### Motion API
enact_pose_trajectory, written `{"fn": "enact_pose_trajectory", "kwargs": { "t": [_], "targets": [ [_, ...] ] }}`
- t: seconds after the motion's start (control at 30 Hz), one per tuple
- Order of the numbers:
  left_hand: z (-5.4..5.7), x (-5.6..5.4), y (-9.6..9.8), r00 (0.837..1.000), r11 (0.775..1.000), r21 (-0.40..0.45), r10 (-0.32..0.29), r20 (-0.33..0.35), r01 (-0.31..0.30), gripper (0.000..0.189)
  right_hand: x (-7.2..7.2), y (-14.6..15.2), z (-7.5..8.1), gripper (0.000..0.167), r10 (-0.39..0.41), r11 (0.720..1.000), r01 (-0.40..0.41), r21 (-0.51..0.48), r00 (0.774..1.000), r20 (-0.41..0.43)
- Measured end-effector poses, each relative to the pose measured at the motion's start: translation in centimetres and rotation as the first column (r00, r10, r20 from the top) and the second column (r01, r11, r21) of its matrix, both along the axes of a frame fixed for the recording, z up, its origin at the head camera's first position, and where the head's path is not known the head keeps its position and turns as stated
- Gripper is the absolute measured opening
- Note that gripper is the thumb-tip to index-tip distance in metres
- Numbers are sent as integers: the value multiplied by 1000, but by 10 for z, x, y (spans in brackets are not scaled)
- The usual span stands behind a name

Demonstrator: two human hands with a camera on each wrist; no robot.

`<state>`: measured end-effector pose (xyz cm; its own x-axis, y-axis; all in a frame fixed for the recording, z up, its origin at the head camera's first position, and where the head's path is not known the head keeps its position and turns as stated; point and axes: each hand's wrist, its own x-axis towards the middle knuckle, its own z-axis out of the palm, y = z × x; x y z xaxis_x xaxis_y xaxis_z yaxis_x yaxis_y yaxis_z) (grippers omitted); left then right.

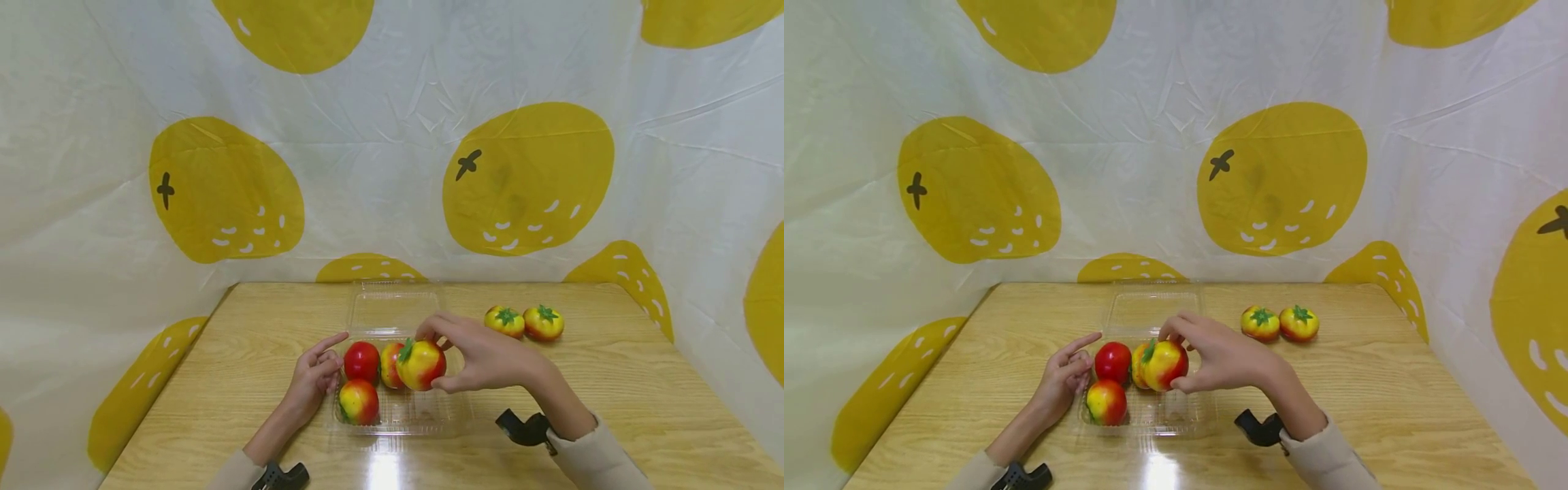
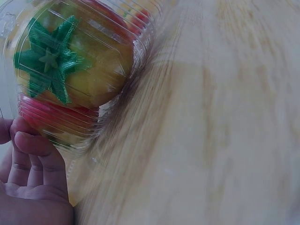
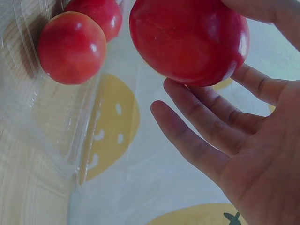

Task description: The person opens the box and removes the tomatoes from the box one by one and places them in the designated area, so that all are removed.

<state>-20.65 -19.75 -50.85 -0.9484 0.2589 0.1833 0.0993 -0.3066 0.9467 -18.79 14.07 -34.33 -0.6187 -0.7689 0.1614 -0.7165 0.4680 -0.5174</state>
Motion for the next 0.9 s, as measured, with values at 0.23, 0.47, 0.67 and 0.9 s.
{"fn": "enact_pose_trajectory", "kwargs": {
  "t": [0.23, 0.47, 0.67, 0.9],
  "targets": [
    [0, 1, 0, 1000, 1000, 6, -7, -1, 7, 54, 3, 9, -3, 51, -5, 997, 6, -82, 1000, 6],
    [0, 0, 0, 1000, 1000, 8, -11, -3, 11, 53, 4, 19, -9, 57, -41, 990, 42, -138, 999, 10],
    [1, 0, 0, 1000, 1000, 4, -6, -5, 6, 54, 5, 24, -12, 60, -61, 985, 63, -160, 998, 21],
    [0, 0, 0, 1000, 1000, 8, -3, -6, 4, 54, 6, 29, -15, 60, -98, 982, 98, -163, 995, 8]
  ]
}}
